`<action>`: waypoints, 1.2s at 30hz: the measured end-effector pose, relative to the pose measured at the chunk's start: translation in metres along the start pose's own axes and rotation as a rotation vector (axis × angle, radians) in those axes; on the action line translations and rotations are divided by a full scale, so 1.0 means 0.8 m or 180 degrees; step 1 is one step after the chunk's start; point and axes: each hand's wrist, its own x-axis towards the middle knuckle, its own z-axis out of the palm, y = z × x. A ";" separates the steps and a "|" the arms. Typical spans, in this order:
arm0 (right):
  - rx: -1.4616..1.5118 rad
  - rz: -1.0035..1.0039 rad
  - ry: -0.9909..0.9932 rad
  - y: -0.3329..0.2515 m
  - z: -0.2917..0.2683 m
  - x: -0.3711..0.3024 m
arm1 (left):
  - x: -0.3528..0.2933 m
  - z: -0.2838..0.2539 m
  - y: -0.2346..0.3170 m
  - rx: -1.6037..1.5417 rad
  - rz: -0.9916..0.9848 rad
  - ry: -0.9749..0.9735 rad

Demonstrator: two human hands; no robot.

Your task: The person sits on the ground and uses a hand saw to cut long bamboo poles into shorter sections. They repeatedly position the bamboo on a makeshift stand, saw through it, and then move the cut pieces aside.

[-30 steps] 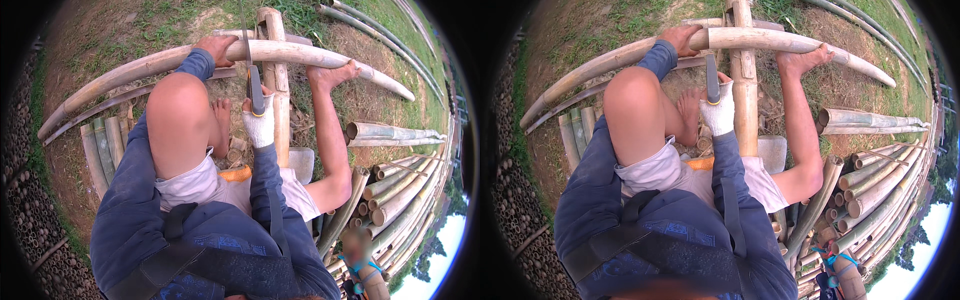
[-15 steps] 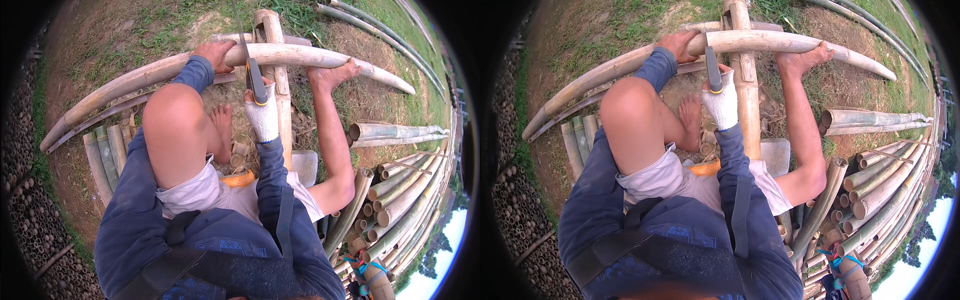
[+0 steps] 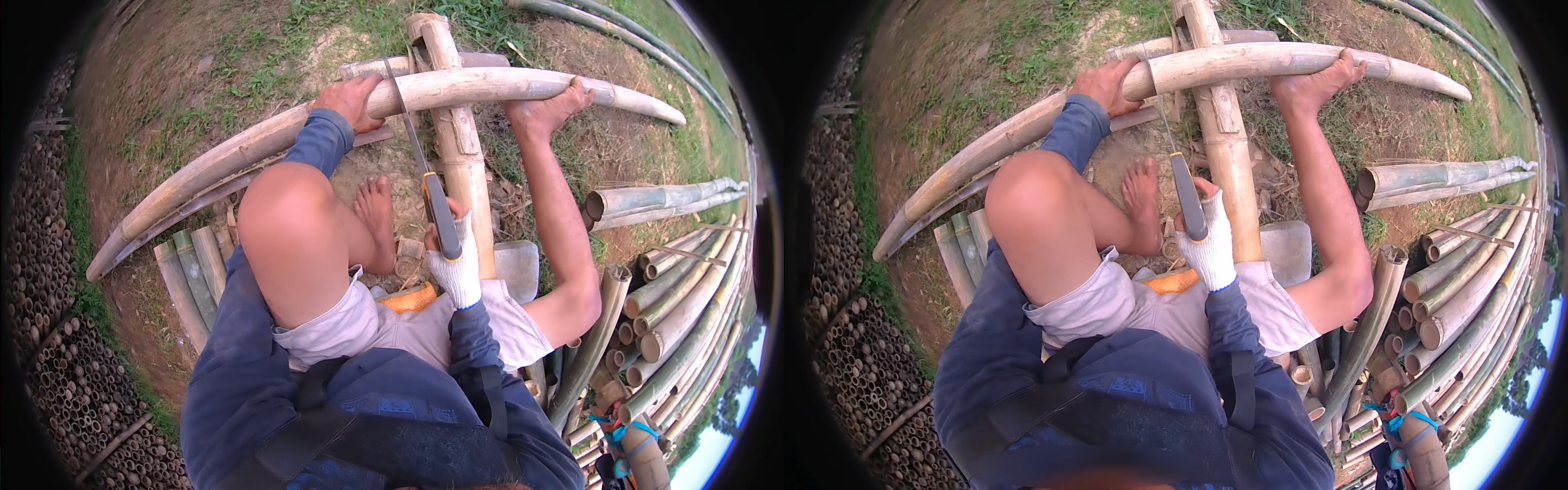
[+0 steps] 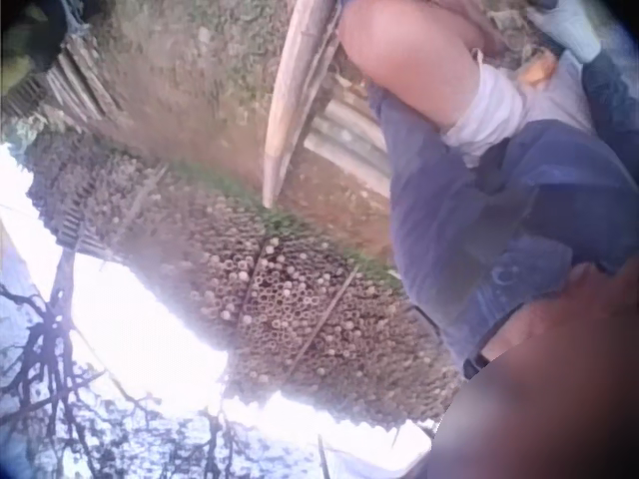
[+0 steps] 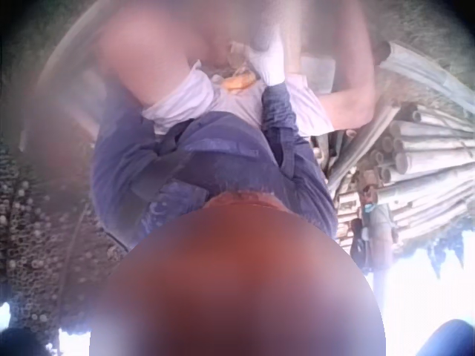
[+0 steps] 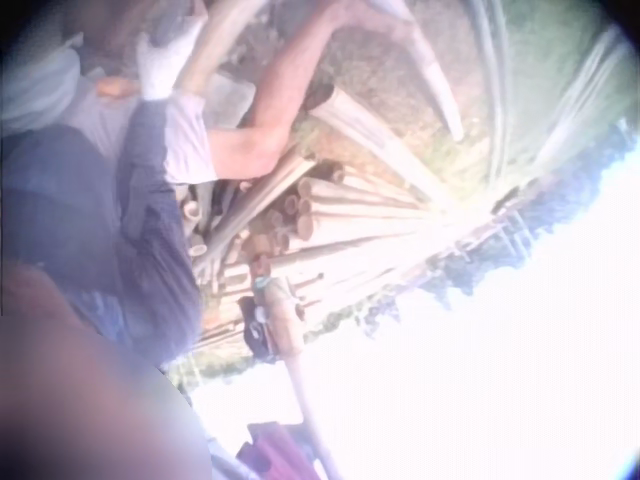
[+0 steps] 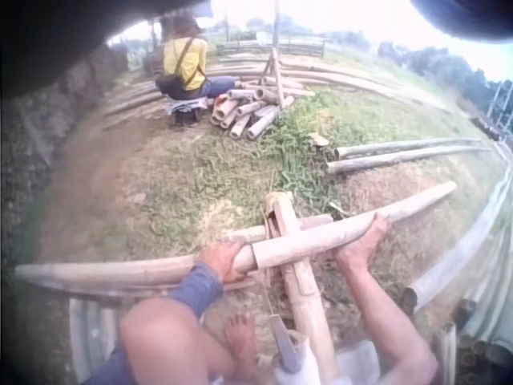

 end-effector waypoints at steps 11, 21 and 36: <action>0.0016 -0.0052 -0.0113 -0.009 -0.063 -0.150 | -0.001 -0.001 0.003 0.0042 0.0011 0.0001; 0.0652 -0.0313 -0.0109 0.033 0.058 0.110 | -0.002 0.001 0.000 -0.0036 -0.0054 0.0083; 0.0194 0.0106 -0.0051 0.019 -0.005 -0.018 | 0.003 0.007 0.009 0.0098 -0.0039 0.0100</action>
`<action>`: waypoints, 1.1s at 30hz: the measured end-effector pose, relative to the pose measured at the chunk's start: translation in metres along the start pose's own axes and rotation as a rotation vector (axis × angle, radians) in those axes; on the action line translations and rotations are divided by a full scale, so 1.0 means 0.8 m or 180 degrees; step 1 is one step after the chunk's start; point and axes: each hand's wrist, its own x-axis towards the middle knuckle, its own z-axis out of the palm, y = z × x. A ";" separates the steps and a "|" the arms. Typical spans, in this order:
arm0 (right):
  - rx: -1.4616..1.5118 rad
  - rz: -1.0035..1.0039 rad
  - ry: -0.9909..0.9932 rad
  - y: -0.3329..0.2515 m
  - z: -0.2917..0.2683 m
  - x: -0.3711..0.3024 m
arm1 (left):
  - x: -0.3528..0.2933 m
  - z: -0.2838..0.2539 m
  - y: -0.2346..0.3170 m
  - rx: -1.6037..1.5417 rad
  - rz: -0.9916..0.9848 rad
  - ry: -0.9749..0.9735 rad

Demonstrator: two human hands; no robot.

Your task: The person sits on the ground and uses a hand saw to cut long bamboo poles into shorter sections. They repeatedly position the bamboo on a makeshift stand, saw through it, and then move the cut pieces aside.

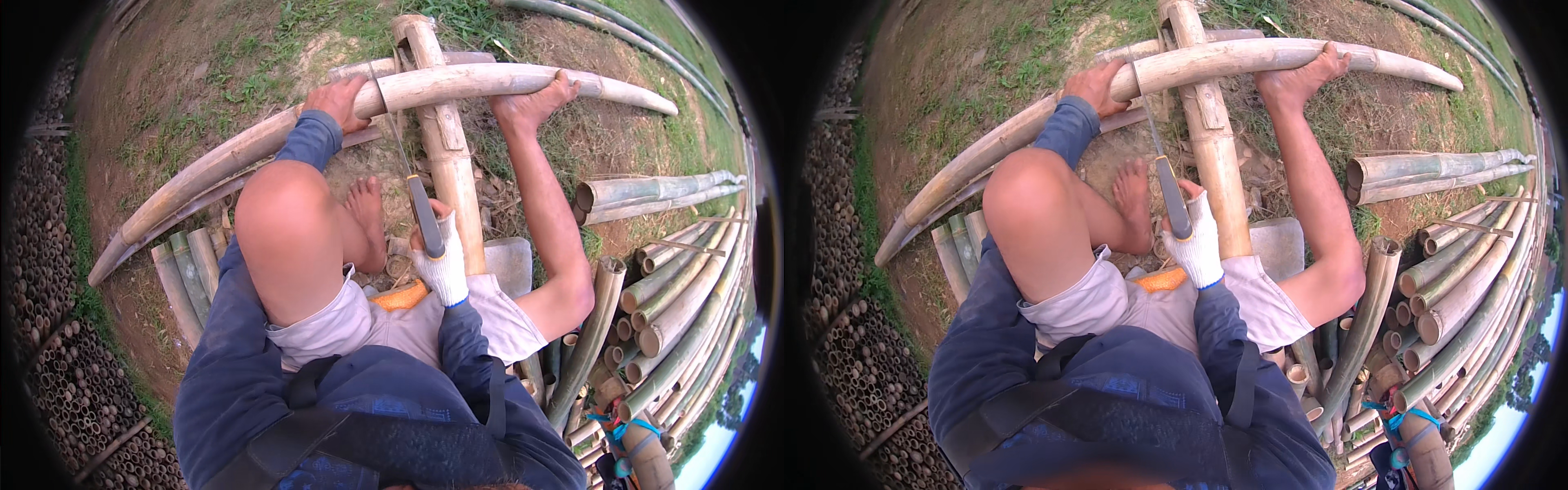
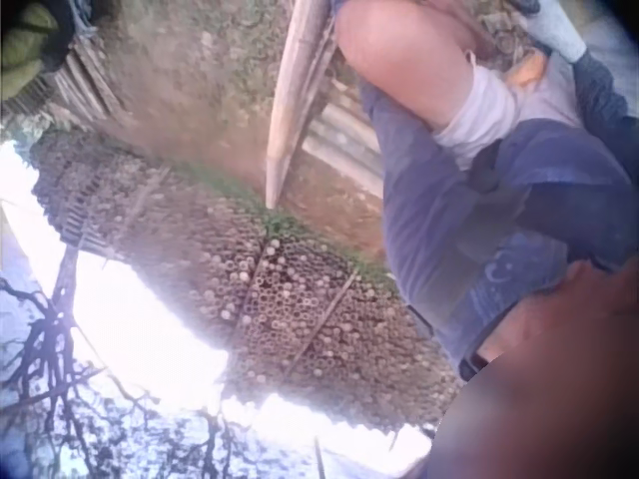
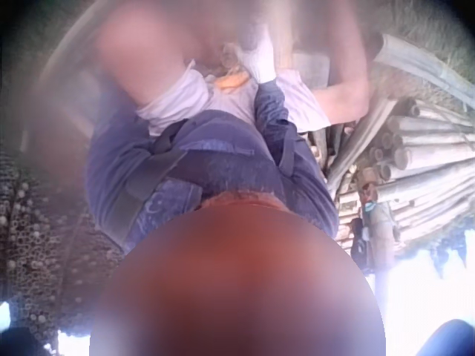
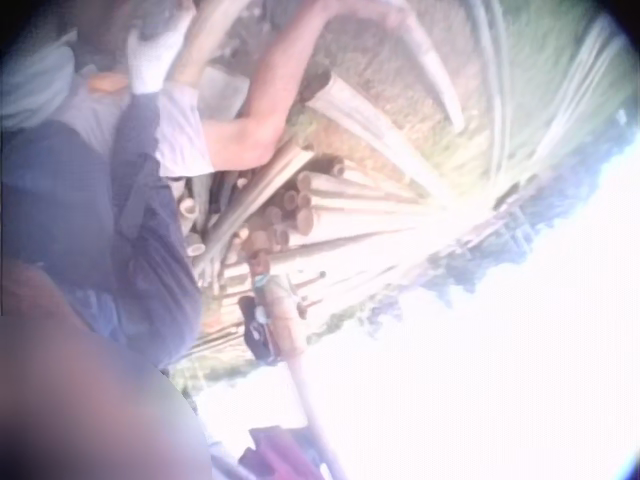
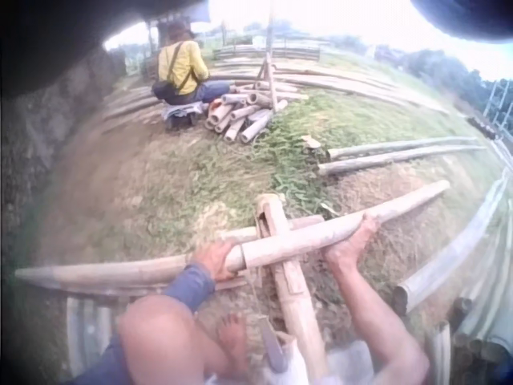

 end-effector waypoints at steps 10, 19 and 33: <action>-0.0169 0.0083 0.0007 -0.003 -0.031 -0.075 | 0.007 -0.005 0.007 -0.0037 -0.0038 -0.0171; 0.0383 -0.0180 0.0117 0.017 0.049 0.078 | 0.003 -0.004 0.006 -0.0117 0.0053 -0.0039; -0.0053 0.0350 -0.0086 -0.001 -0.048 -0.099 | 0.006 -0.004 0.003 -0.0192 0.0040 -0.0084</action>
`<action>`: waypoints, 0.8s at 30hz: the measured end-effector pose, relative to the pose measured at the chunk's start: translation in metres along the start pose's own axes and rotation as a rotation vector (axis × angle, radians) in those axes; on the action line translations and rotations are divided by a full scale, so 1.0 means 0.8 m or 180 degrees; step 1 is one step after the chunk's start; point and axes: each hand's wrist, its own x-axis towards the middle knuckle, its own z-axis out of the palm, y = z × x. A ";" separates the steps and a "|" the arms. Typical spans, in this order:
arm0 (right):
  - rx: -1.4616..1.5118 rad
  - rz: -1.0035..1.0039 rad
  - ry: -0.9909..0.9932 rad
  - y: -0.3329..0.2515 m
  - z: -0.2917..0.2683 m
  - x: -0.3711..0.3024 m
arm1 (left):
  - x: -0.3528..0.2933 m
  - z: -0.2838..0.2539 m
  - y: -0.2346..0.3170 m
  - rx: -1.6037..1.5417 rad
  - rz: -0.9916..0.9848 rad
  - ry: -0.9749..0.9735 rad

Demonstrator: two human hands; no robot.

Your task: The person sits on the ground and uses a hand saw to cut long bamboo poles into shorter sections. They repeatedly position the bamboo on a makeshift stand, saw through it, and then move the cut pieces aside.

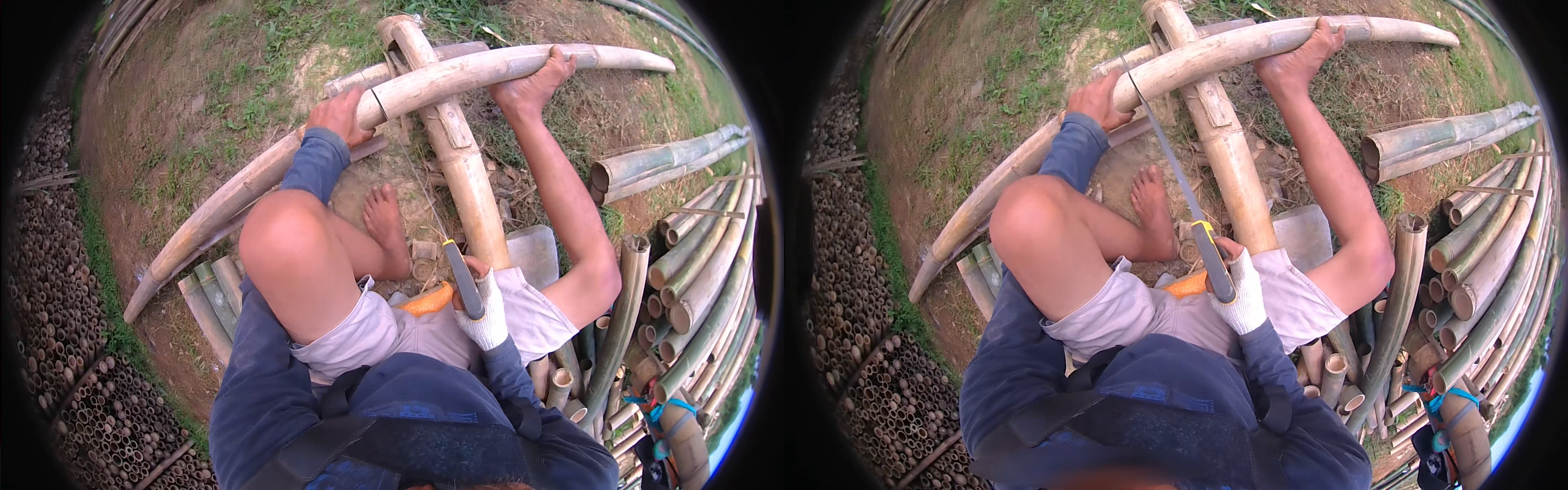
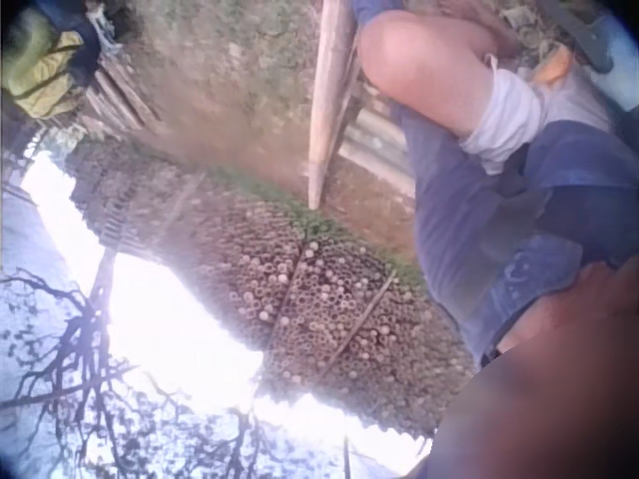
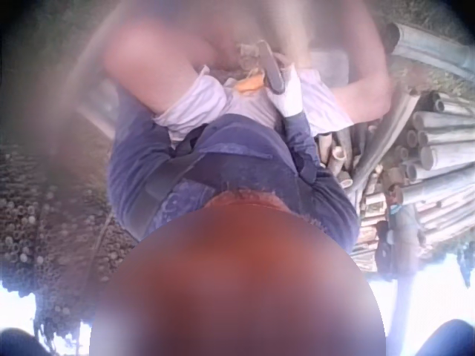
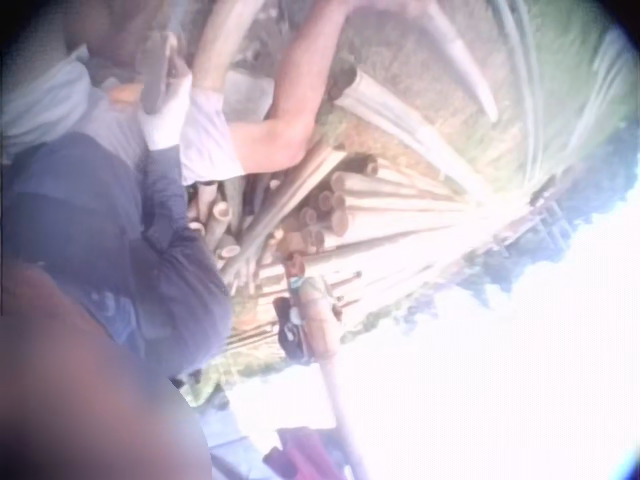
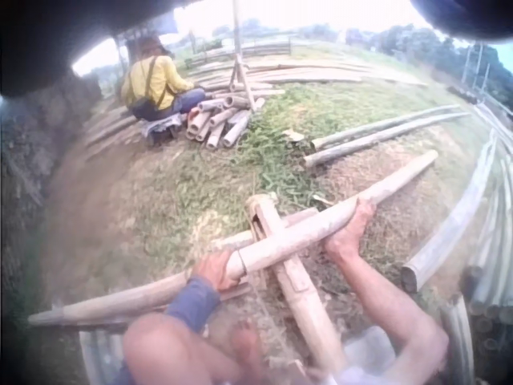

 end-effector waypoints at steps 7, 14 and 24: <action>0.0526 -0.0359 0.0173 0.043 0.109 0.198 | -0.007 -0.012 0.011 -0.0045 -0.0097 -0.0069; -0.0011 -0.0130 0.0000 -0.009 -0.025 -0.044 | -0.003 -0.011 0.007 -0.0100 -0.0091 -0.0063; 0.0683 -0.0752 0.0285 0.043 0.114 0.209 | -0.006 -0.013 0.019 0.0038 -0.0168 0.0049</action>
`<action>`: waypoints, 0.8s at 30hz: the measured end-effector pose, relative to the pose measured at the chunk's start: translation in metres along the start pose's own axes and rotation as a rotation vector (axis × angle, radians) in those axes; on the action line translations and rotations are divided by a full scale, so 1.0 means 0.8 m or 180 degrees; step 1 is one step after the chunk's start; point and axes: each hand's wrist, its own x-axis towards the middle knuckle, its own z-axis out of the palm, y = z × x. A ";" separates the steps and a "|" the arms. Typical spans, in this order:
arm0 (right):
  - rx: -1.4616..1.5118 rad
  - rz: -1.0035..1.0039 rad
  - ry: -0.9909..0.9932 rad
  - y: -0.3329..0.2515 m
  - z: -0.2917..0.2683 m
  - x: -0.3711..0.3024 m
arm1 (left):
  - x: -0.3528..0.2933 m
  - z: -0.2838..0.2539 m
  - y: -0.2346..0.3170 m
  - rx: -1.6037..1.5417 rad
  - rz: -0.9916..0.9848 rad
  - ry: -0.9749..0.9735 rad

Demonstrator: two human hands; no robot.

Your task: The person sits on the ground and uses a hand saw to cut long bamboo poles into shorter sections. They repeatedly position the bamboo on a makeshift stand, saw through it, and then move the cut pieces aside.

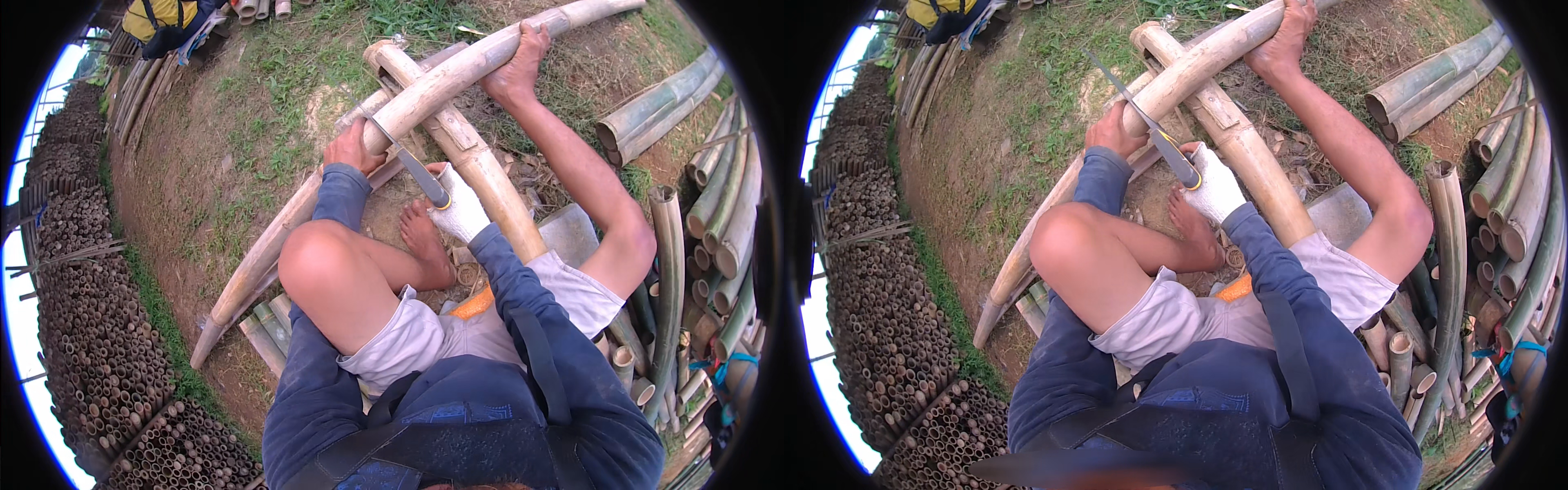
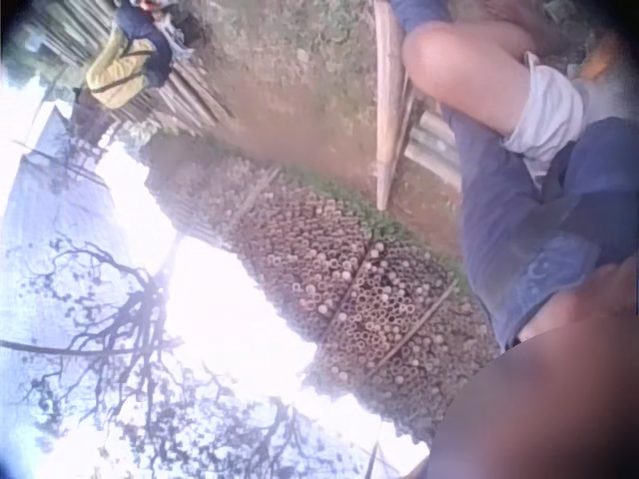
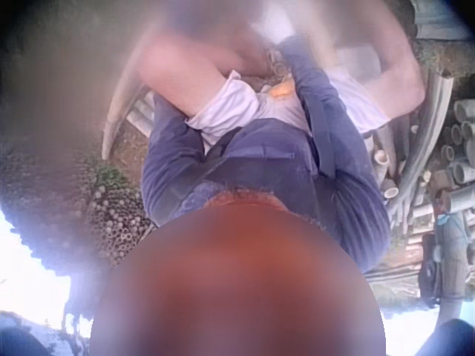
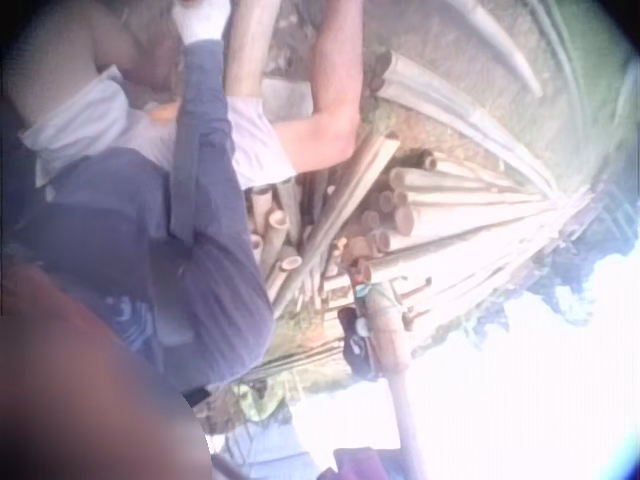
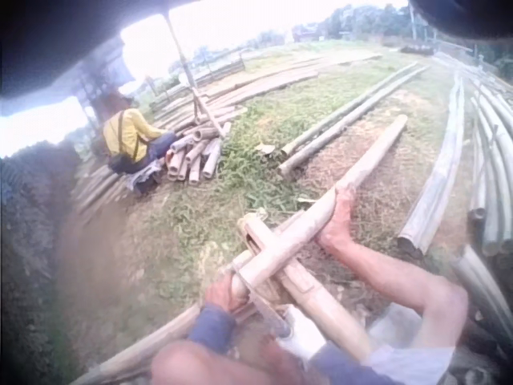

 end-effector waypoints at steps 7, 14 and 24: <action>-0.0155 0.1044 -0.0337 -0.109 -0.117 -0.195 | 0.003 0.004 -0.005 -0.0135 0.0022 -0.0026; -0.0016 0.0784 -0.0387 -0.061 -0.073 -0.103 | 0.003 0.006 -0.008 -0.0124 0.0032 0.0006; 0.0286 0.0712 -0.0278 -0.143 -0.090 -0.153 | 0.004 0.007 -0.015 0.0006 0.0054 -0.0018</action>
